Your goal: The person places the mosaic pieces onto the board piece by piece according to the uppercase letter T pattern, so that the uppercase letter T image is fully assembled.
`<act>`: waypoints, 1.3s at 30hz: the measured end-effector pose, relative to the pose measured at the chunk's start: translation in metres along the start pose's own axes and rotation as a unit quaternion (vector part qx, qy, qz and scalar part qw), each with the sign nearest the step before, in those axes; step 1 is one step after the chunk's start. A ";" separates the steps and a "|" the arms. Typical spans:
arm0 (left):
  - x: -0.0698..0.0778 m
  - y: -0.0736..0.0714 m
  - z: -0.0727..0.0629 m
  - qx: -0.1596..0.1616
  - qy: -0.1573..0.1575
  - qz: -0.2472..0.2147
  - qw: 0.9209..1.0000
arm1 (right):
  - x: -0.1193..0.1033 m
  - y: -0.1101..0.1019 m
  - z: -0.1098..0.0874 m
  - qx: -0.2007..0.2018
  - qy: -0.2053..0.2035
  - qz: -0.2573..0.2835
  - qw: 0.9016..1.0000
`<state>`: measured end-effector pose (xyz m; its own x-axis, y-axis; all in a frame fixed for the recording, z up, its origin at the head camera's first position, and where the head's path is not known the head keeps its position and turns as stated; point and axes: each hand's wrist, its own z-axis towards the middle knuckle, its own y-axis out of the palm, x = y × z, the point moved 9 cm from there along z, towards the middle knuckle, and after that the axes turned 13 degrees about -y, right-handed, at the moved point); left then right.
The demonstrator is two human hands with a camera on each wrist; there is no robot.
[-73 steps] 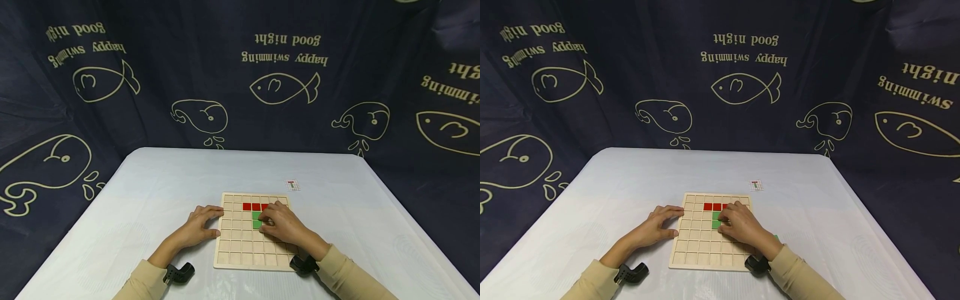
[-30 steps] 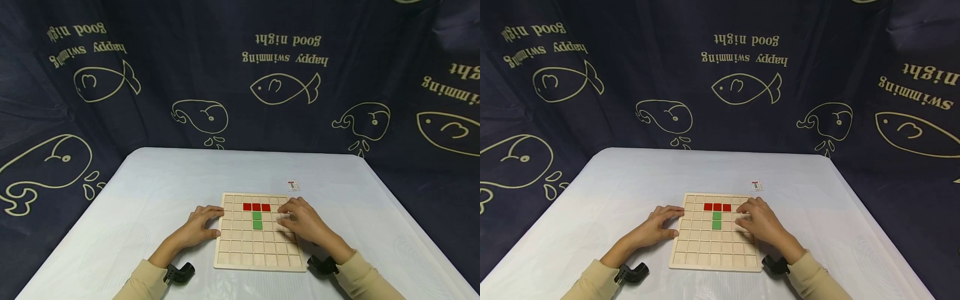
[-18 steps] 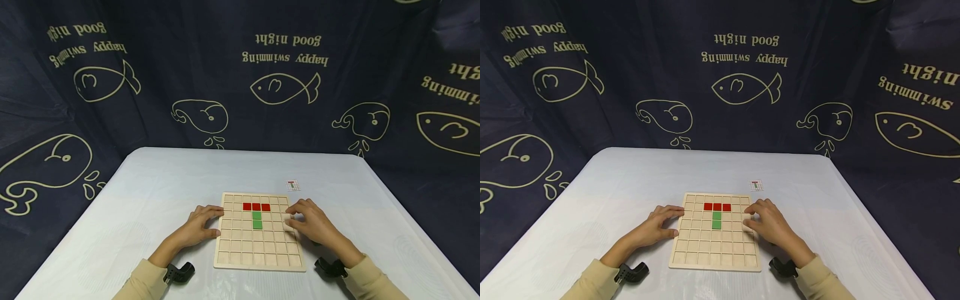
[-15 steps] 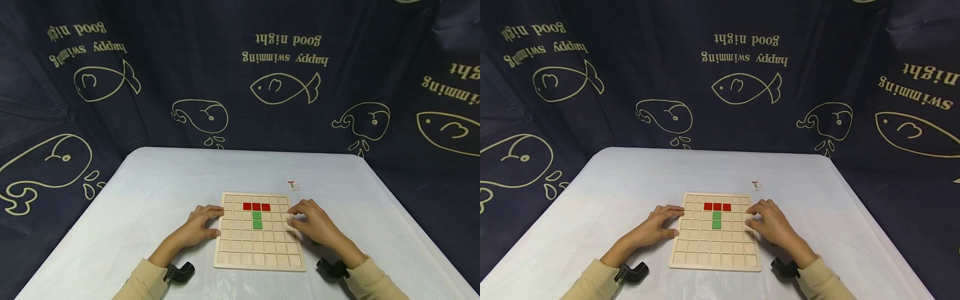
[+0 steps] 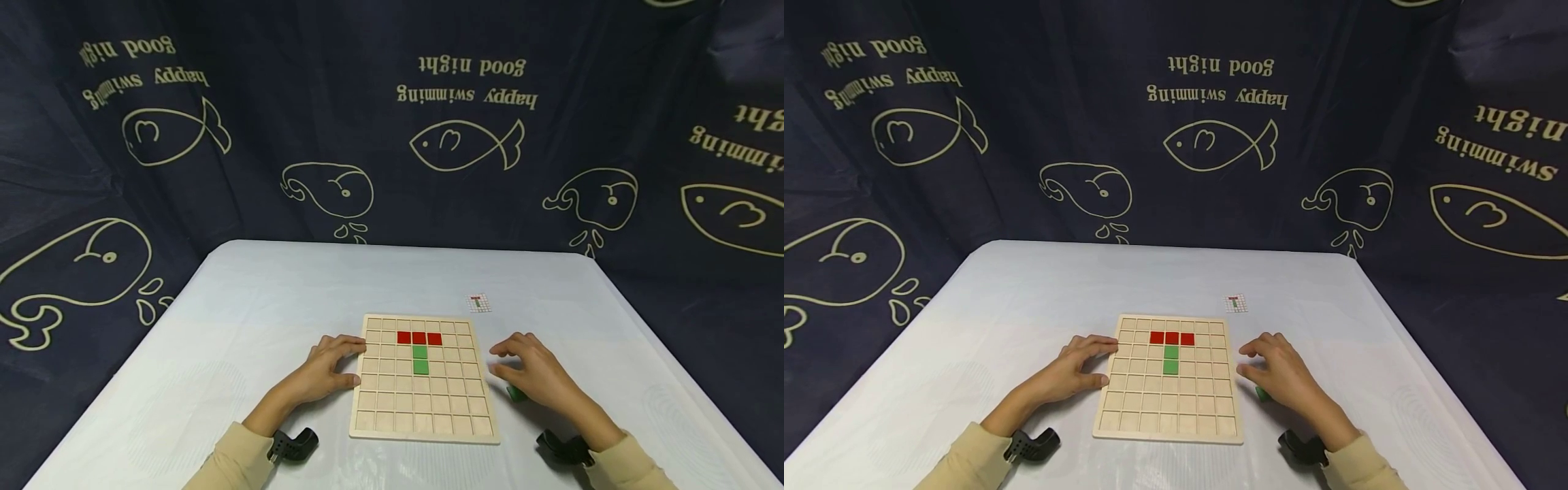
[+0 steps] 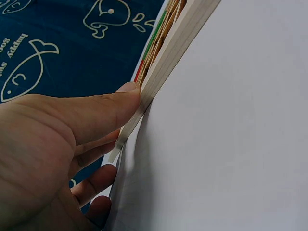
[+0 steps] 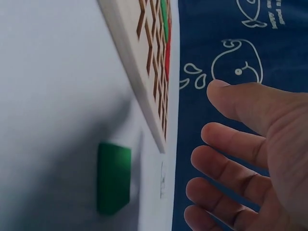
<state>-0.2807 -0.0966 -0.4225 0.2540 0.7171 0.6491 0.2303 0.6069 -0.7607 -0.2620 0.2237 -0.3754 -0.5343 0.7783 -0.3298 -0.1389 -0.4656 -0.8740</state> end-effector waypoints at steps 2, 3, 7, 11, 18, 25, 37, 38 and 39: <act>0.000 0.000 0.000 0.000 0.000 0.000 1.000 | 0.003 -0.001 -0.003 -0.002 0.007 0.001 1.000; 0.000 0.000 0.000 0.000 -0.001 -0.001 1.000 | 0.004 -0.001 -0.004 -0.002 0.008 0.001 1.000; 0.000 0.000 0.000 -0.001 -0.002 -0.003 1.000 | 0.007 -0.002 -0.009 -0.003 0.004 0.002 1.000; 0.000 0.001 0.000 -0.004 -0.003 -0.006 1.000 | 0.008 -0.003 -0.012 -0.004 -0.012 0.003 1.000; 0.000 0.000 0.000 -0.005 -0.003 -0.011 1.000 | 0.007 -0.004 -0.020 -0.009 -0.046 -0.006 0.999; 0.000 0.000 0.000 -0.003 -0.003 -0.015 1.000 | 0.008 -0.004 -0.025 -0.026 -0.055 -0.007 0.998; -0.001 0.001 0.000 -0.003 -0.004 -0.013 1.000 | 0.019 0.001 -0.033 -0.080 -0.026 0.000 0.996; -0.001 0.001 0.000 -0.003 -0.004 -0.013 1.000 | 0.020 0.001 -0.034 -0.082 -0.026 0.001 0.996; -0.001 0.001 0.000 -0.003 -0.004 -0.013 1.000 | 0.020 0.001 -0.035 -0.083 -0.026 0.001 0.996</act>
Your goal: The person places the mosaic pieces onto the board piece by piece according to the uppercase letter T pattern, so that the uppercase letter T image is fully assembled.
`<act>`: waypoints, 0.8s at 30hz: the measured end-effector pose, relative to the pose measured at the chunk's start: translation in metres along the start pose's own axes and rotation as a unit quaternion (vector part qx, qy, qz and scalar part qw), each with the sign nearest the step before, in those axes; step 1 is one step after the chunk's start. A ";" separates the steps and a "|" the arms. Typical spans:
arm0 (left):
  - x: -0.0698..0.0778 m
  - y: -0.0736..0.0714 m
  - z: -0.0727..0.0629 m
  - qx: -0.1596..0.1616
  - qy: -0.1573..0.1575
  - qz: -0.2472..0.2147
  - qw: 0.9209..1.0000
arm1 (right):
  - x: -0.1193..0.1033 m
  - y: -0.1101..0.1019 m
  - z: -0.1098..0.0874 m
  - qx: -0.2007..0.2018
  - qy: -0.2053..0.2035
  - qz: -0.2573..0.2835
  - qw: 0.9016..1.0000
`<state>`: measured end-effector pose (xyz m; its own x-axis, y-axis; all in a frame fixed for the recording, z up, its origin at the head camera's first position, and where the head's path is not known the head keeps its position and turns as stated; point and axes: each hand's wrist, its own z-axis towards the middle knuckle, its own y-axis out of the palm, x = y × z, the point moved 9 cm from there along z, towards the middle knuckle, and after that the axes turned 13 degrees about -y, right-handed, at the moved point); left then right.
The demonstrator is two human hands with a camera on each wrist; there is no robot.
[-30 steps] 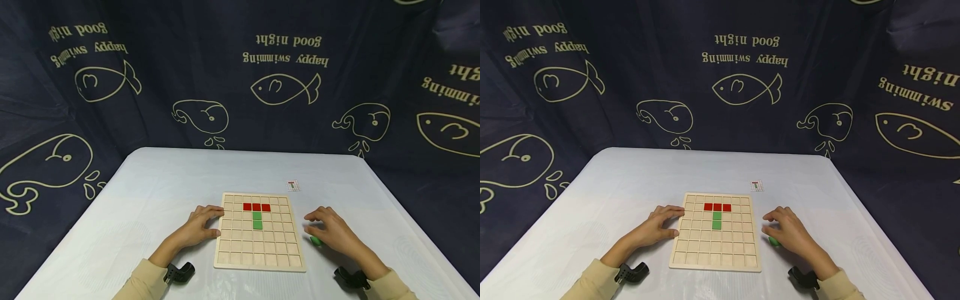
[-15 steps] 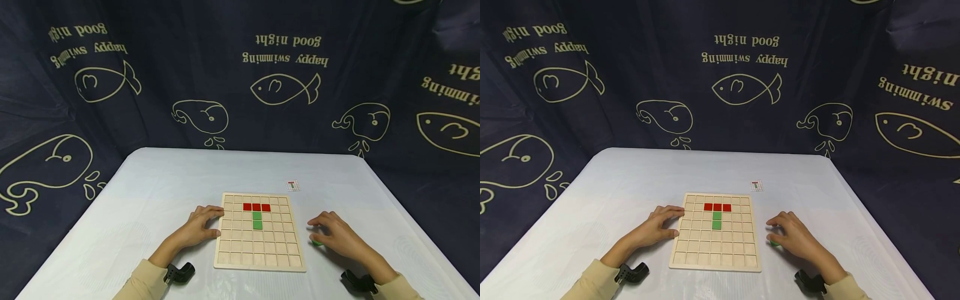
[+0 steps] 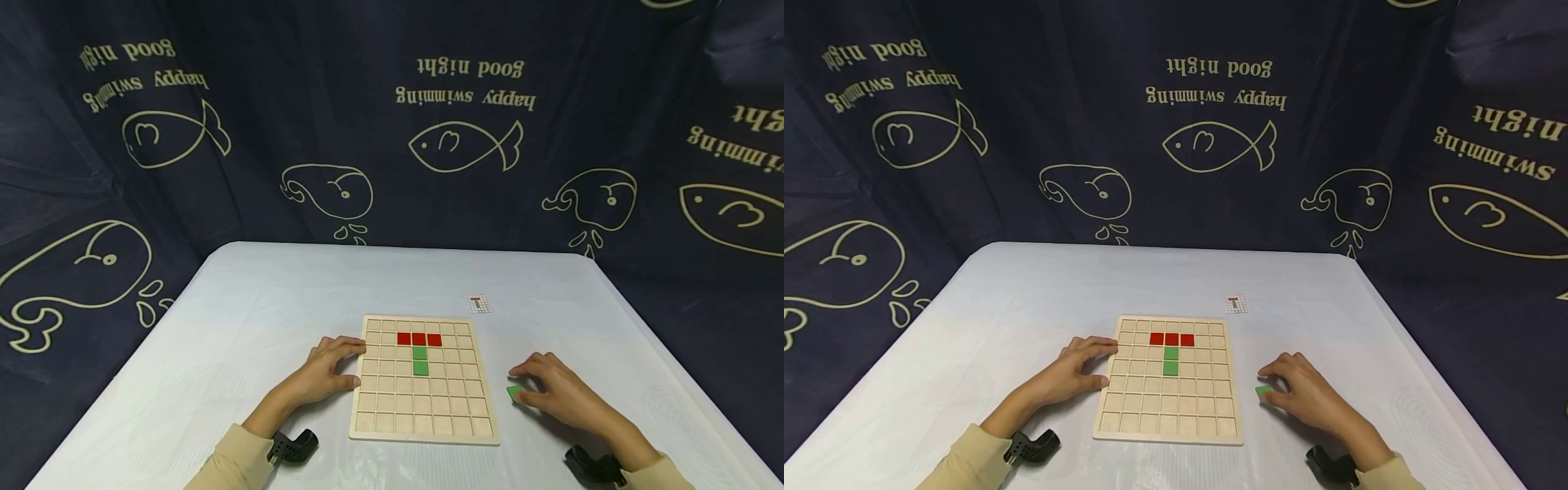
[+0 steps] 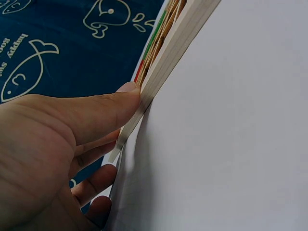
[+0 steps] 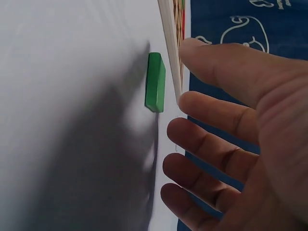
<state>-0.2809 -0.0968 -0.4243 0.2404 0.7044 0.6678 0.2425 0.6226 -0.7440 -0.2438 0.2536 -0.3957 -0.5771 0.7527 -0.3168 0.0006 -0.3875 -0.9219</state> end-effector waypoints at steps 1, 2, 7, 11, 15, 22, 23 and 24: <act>0.000 0.000 0.000 0.000 0.000 -0.001 1.000 | 0.000 0.000 -0.001 -0.002 0.000 0.000 1.000; 0.000 0.000 0.000 0.000 0.000 -0.002 1.000 | 0.001 0.001 -0.001 -0.003 -0.001 0.001 1.000; 0.000 0.000 0.000 -0.001 0.001 -0.006 1.000 | 0.001 0.002 -0.005 -0.008 -0.006 -0.001 1.000; 0.000 0.000 0.000 0.000 0.001 -0.006 1.000 | 0.002 0.003 -0.006 -0.010 -0.004 -0.010 1.000; 0.000 0.000 0.000 0.000 0.000 -0.009 1.000 | 0.004 0.004 -0.007 -0.015 -0.004 -0.019 1.000; 0.001 -0.001 -0.001 0.004 0.002 0.000 1.000 | 0.003 0.004 -0.010 -0.012 -0.017 -0.019 1.000; 0.001 -0.001 0.000 0.004 0.002 0.000 1.000 | 0.003 0.004 -0.010 -0.012 -0.019 -0.019 1.000; 0.001 -0.001 0.000 0.004 0.002 0.001 1.000 | 0.004 0.005 -0.011 -0.012 -0.020 -0.019 1.000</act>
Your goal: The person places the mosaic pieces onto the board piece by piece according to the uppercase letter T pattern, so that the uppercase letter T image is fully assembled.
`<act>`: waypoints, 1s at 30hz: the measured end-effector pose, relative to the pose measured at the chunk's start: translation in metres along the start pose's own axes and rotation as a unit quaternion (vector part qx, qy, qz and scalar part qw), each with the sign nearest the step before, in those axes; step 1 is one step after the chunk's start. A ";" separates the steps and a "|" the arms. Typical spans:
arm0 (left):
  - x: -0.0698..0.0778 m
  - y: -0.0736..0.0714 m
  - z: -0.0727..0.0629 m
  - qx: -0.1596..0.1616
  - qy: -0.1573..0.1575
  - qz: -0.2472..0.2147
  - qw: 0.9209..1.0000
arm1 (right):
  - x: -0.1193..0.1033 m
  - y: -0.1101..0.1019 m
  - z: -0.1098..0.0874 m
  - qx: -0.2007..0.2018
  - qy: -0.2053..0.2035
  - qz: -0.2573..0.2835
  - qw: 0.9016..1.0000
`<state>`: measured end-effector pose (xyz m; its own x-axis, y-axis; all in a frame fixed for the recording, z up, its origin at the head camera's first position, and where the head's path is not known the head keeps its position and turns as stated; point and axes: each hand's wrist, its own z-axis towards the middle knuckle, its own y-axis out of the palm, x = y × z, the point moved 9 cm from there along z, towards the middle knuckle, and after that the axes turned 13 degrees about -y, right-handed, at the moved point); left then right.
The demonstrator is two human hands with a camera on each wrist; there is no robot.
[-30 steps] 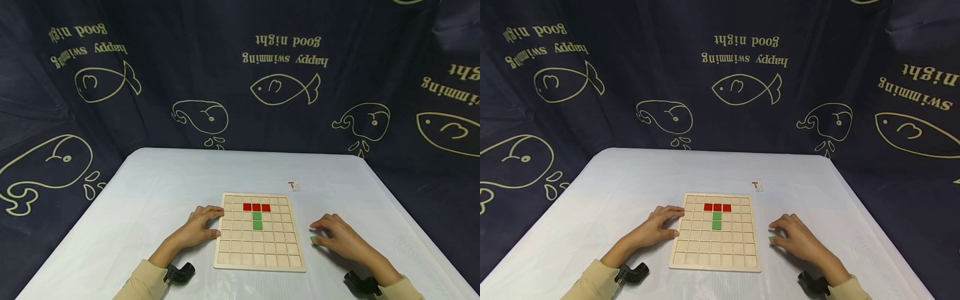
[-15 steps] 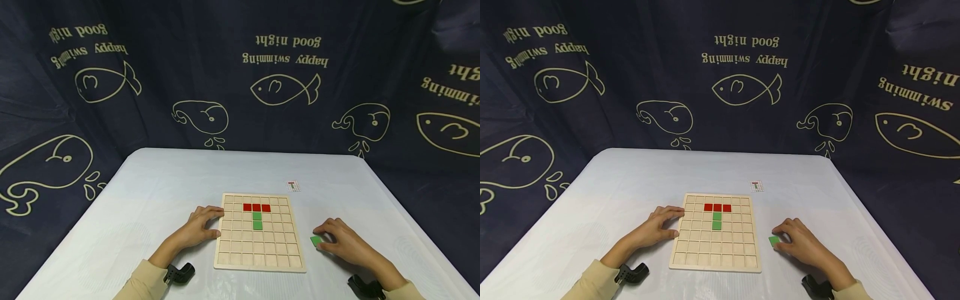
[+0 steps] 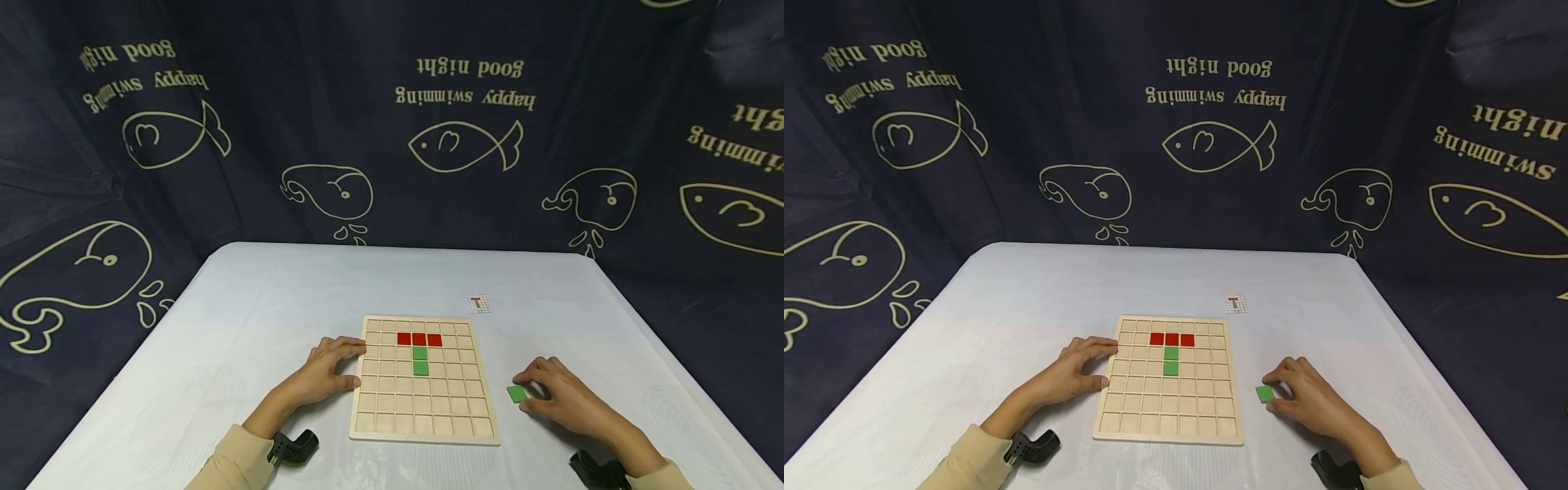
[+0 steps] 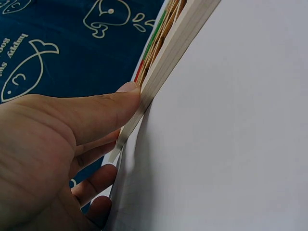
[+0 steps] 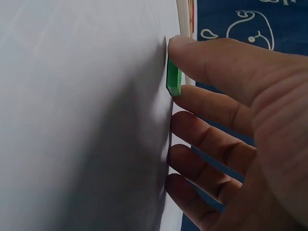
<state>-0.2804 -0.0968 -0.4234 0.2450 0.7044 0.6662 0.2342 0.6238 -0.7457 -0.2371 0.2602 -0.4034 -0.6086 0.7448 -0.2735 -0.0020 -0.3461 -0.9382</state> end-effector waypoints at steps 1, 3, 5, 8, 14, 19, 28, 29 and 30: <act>0.000 0.000 0.000 0.000 0.000 0.001 1.000 | 0.000 0.000 0.000 0.001 -0.001 0.000 1.000; 0.000 0.000 0.000 0.000 -0.002 0.001 1.000 | 0.000 0.000 -0.001 0.003 -0.004 -0.001 1.000; -0.001 0.000 0.000 -0.001 -0.004 0.001 1.000 | 0.000 0.001 -0.001 0.005 -0.008 -0.001 1.000; 0.000 0.000 0.000 0.001 -0.004 0.001 1.000 | -0.001 0.000 -0.001 0.008 -0.016 -0.005 1.000; 0.001 0.000 -0.001 0.002 -0.001 0.003 1.000 | -0.001 0.000 -0.001 0.005 -0.023 0.003 1.000; 0.002 -0.001 -0.001 0.003 0.000 0.008 1.000 | 0.001 0.001 -0.001 0.002 -0.014 0.007 1.000; 0.002 -0.001 -0.001 0.003 -0.001 0.006 1.000 | 0.001 0.000 -0.001 0.008 -0.012 0.000 1.000; 0.002 -0.001 -0.001 0.003 0.000 0.007 1.000 | 0.001 0.000 -0.001 0.009 -0.012 0.000 1.000; 0.003 -0.001 -0.001 0.004 0.000 0.009 1.000 | 0.001 0.000 -0.002 0.009 -0.012 0.000 1.000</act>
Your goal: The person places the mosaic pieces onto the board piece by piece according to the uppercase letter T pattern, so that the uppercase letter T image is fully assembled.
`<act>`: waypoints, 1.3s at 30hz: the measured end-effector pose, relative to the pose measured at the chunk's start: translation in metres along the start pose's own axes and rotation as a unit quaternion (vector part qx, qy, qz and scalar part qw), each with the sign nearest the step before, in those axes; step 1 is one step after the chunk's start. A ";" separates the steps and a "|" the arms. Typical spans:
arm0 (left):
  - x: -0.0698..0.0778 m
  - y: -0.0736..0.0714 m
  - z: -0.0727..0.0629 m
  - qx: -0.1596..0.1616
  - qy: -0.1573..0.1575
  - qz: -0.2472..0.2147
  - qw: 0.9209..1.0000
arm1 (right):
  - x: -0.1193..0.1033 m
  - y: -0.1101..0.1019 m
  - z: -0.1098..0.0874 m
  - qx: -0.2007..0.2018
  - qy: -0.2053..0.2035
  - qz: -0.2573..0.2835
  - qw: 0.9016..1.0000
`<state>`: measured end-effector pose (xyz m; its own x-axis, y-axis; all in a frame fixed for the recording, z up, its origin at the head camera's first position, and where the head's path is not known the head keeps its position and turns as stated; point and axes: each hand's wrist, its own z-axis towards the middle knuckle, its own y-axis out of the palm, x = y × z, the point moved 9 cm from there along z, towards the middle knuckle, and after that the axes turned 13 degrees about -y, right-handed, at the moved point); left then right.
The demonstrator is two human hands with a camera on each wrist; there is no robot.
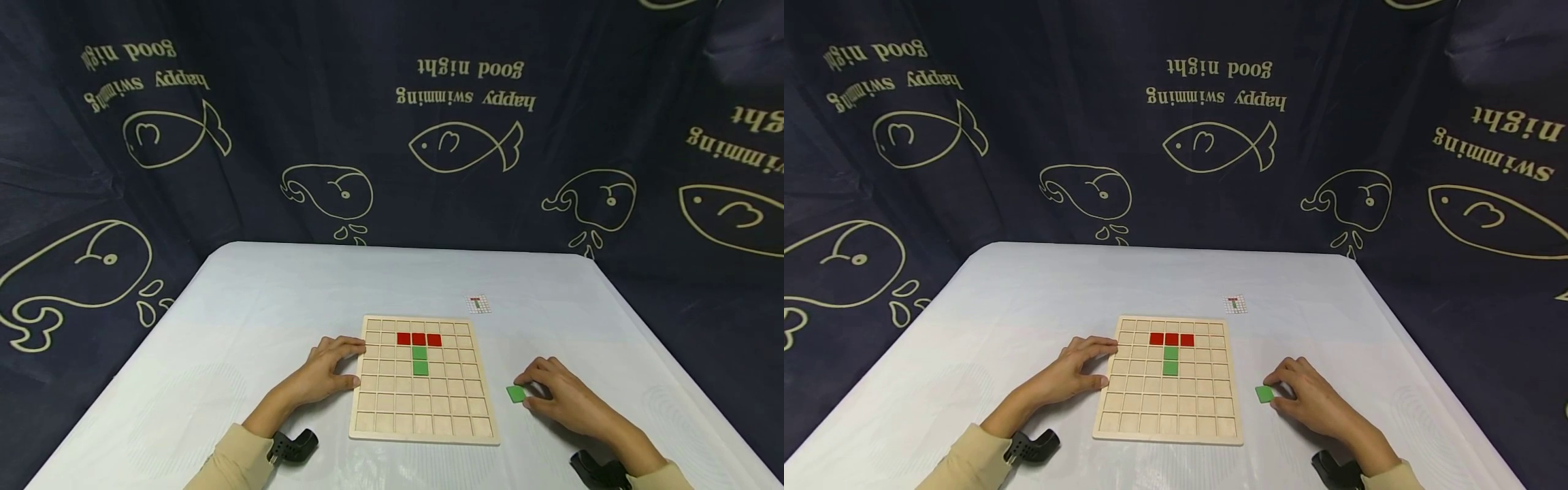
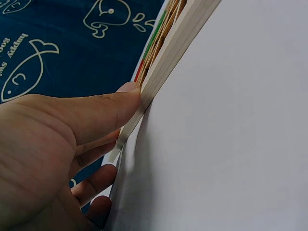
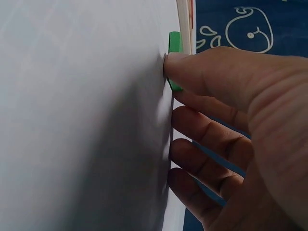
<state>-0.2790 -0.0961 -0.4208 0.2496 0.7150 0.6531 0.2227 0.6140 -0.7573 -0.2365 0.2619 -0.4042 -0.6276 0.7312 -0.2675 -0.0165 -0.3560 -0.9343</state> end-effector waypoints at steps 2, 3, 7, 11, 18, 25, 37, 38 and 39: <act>0.000 0.000 0.000 0.001 0.001 0.003 1.000 | 0.000 0.000 0.000 0.000 0.000 -0.001 1.000; 0.000 0.000 0.000 0.001 0.000 0.003 1.000 | 0.000 0.000 0.000 0.000 0.001 -0.001 1.000; 0.000 0.000 0.000 0.001 0.000 0.002 1.000 | 0.000 0.000 0.000 0.000 0.002 -0.003 1.000; 0.000 0.000 0.000 0.001 0.002 0.003 1.000 | 0.001 0.000 0.001 0.000 0.007 -0.001 1.000; -0.001 0.000 0.000 -0.001 0.001 0.000 1.000 | 0.001 0.000 0.001 0.003 0.008 0.005 1.000; -0.001 0.000 0.000 -0.001 0.001 0.004 1.000 | -0.001 -0.001 0.001 0.013 0.001 0.000 1.000; -0.003 0.001 0.001 -0.007 -0.007 -0.009 1.000 | -0.002 -0.001 0.003 0.029 -0.007 0.006 1.000; -0.003 0.001 0.001 -0.007 -0.007 -0.008 1.000 | -0.003 -0.001 0.003 0.030 -0.007 0.005 1.000; -0.002 0.001 0.001 -0.006 -0.006 -0.007 1.000 | -0.003 -0.001 0.004 0.030 -0.007 0.005 1.000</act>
<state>-0.2802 -0.0967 -0.4232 0.2343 0.7105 0.6635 0.2375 0.6200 -0.7478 -0.2374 0.2577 -0.4015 -0.6386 0.7197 -0.2724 -0.0573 -0.3975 -0.9158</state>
